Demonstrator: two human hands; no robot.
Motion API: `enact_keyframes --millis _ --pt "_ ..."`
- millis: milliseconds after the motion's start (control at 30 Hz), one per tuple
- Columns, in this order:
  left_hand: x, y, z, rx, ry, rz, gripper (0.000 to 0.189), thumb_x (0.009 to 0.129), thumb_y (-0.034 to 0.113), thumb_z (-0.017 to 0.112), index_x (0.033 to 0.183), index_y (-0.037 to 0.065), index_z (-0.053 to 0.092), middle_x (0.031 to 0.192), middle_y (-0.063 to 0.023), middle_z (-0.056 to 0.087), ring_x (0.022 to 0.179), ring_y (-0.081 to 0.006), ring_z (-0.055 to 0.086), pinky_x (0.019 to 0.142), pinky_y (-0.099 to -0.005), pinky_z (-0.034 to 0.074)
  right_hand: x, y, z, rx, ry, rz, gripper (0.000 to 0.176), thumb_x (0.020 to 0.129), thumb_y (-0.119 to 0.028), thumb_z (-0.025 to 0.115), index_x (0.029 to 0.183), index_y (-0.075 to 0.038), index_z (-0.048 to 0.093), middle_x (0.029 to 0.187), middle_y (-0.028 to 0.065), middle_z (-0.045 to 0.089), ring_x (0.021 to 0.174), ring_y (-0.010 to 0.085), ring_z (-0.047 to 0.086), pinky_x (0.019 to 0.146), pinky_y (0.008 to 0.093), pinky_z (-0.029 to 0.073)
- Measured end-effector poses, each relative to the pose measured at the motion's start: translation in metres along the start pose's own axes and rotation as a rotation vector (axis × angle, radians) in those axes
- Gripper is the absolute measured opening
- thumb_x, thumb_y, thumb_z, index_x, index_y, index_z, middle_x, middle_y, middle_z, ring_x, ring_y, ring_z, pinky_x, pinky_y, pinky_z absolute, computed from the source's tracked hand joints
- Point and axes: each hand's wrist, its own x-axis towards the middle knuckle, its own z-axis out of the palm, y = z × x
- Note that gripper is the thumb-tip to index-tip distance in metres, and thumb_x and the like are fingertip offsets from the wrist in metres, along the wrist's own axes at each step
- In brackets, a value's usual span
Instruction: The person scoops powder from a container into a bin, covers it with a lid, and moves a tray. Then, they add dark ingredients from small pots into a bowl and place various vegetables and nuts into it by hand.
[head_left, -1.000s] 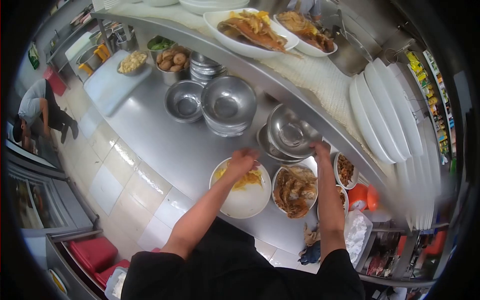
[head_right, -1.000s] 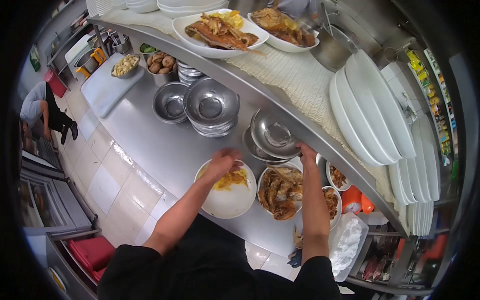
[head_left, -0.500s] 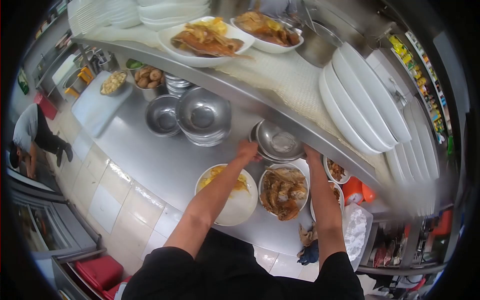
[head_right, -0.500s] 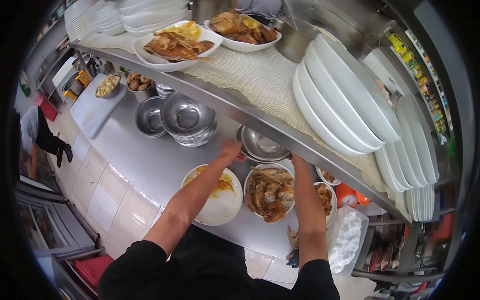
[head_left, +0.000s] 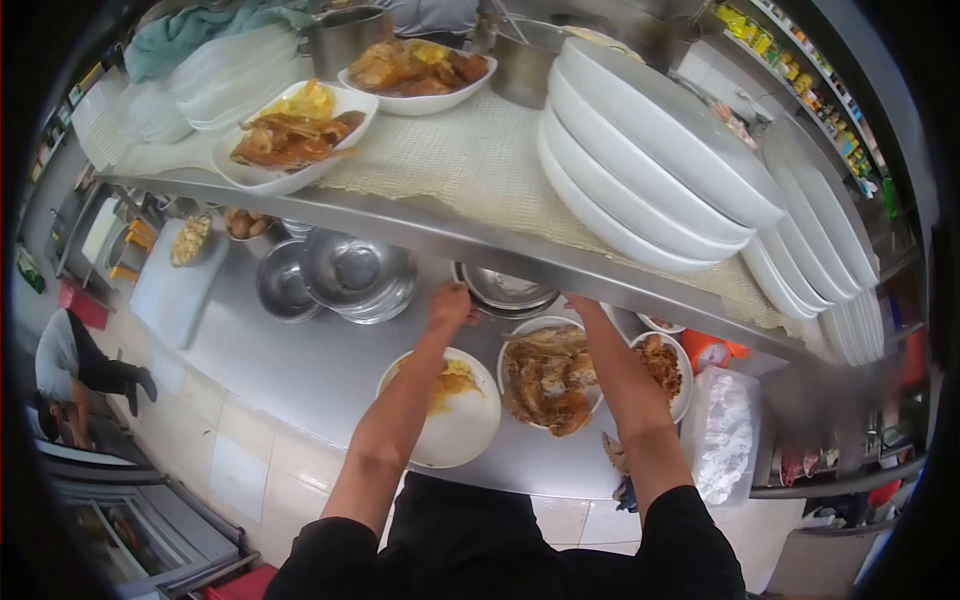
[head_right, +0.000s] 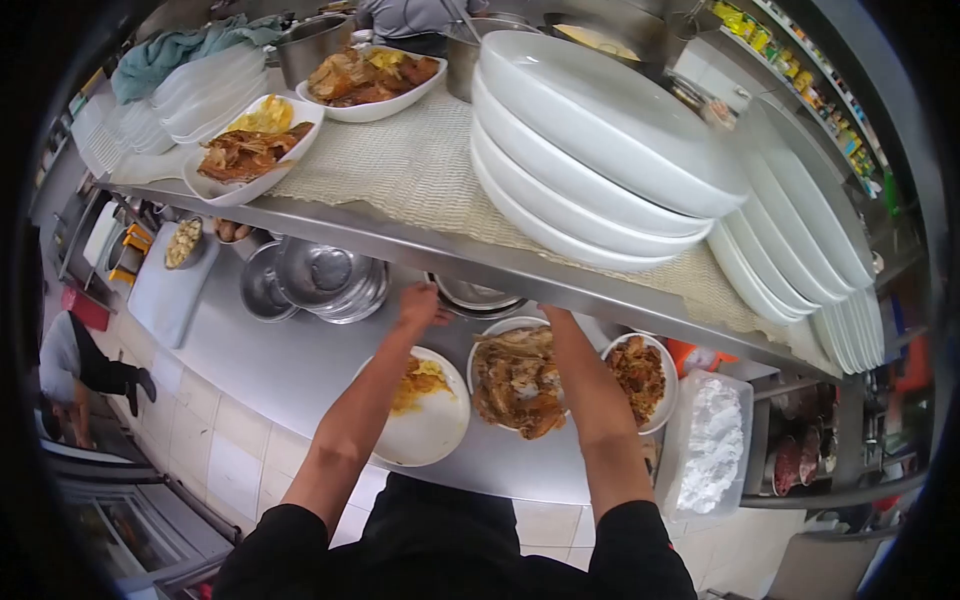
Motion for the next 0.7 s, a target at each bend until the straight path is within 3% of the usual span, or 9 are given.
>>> enact_keyframes --millis 67,133,167,233,267,367,400,467,700 --pt "-0.006 -0.002 -0.013 0.045 0.026 -0.002 0.026 0.086 0.019 0.05 0.093 -0.005 0.059 0.075 -0.0178 0.064 0.06 -0.0271 0.066 0.05 -0.0374 0.055 0.001 0.01 0.01 -0.208 0.055 -0.191 0.047 0.087 -0.039 0.049 0.123 -0.009 0.05 0.125 0.0169 0.05 0.12 0.0314 0.045 0.098 0.0429 0.037" --pt "-0.033 0.01 -0.026 0.718 0.019 0.351 0.025 0.084 0.021 0.054 0.082 -0.002 0.063 0.072 -0.0138 0.064 0.066 -0.0248 0.066 0.058 -0.035 0.052 -0.001 0.007 0.01 -0.282 0.091 -0.258 0.046 0.087 -0.038 0.048 0.122 -0.009 0.05 0.125 0.0171 0.05 0.12 0.0321 0.044 0.099 0.0428 0.036" --pt "-0.056 0.025 -0.042 0.725 0.049 0.346 0.025 0.084 0.021 0.054 0.082 -0.002 0.063 0.072 -0.0138 0.064 0.066 -0.0248 0.066 0.058 -0.035 0.052 -0.013 -0.018 -0.005 -0.259 0.051 -0.193 0.044 0.087 -0.037 0.046 0.119 -0.008 0.052 0.124 0.0182 0.051 0.119 0.0337 0.044 0.101 0.0426 0.033" --pt "-0.113 0.057 -0.072 0.597 0.17 0.699 0.021 0.083 0.018 0.058 0.079 -0.001 0.066 0.06 -0.0044 0.059 0.052 -0.0126 0.055 0.048 -0.025 0.043 -0.023 -0.02 -0.009 -0.33 0.086 -0.187 0.041 0.086 -0.036 0.048 0.113 -0.007 0.056 0.12 0.0193 0.053 0.117 0.0349 0.045 0.1 0.0426 0.032" --pt "-0.121 0.06 -0.097 0.426 0.289 0.721 0.019 0.083 0.017 0.06 0.078 0.0 0.066 0.06 -0.003 0.059 0.053 -0.0108 0.053 0.05 -0.0242 0.042 -0.021 0.009 0.005 -0.424 0.163 -0.25 0.04 0.085 -0.037 0.051 0.111 -0.008 0.057 0.118 0.0192 0.055 0.114 0.0344 0.047 0.097 0.0427 0.033" --pt "-0.134 0.078 -0.191 0.224 0.755 0.754 0.015 0.083 0.015 0.059 0.08 0.0 0.061 0.067 -0.0101 0.063 0.061 -0.014 0.058 0.057 -0.0314 0.045 -0.079 -0.053 -0.048 -0.018 0.213 0.098 0.031 0.083 -0.032 0.06 0.097 -0.004 0.061 0.093 0.0157 0.062 0.087 0.0276 0.058 0.08 0.0372 0.043" --pt "-0.136 0.088 -0.22 0.518 1.001 0.603 0.018 0.083 0.018 0.06 0.085 0.0 0.061 0.07 -0.0108 0.063 0.064 -0.018 0.058 0.061 -0.0323 0.046 -0.097 -0.068 -0.059 0.075 0.161 0.224 0.029 0.083 -0.03 0.063 0.093 -0.003 0.062 0.083 0.0135 0.063 0.077 0.0237 0.06 0.073 0.034 0.046" --pt "-0.099 0.061 -0.293 0.586 1.088 0.533 0.021 0.083 0.021 0.062 0.081 0.0 0.06 0.07 -0.01 0.062 0.062 -0.0205 0.056 0.063 -0.0328 0.046 -0.128 -0.052 -0.057 0.172 0.165 0.197 0.024 0.081 -0.024 0.064 0.086 -0.001 0.063 0.077 0.0106 0.064 0.065 0.0215 0.061 0.063 0.0324 0.047" --pt "-0.112 0.115 -0.248 0.331 0.582 0.502 0.032 0.08 0.029 0.067 0.085 -0.002 0.062 0.068 -0.0098 0.062 0.065 -0.0185 0.057 0.064 -0.0318 0.046 -0.267 -0.06 -0.048 0.312 0.272 0.285 0.014 0.08 -0.01 0.067 0.079 0.001 0.06 0.076 0.0072 0.062 0.069 0.0117 0.059 0.062 0.025 0.047"
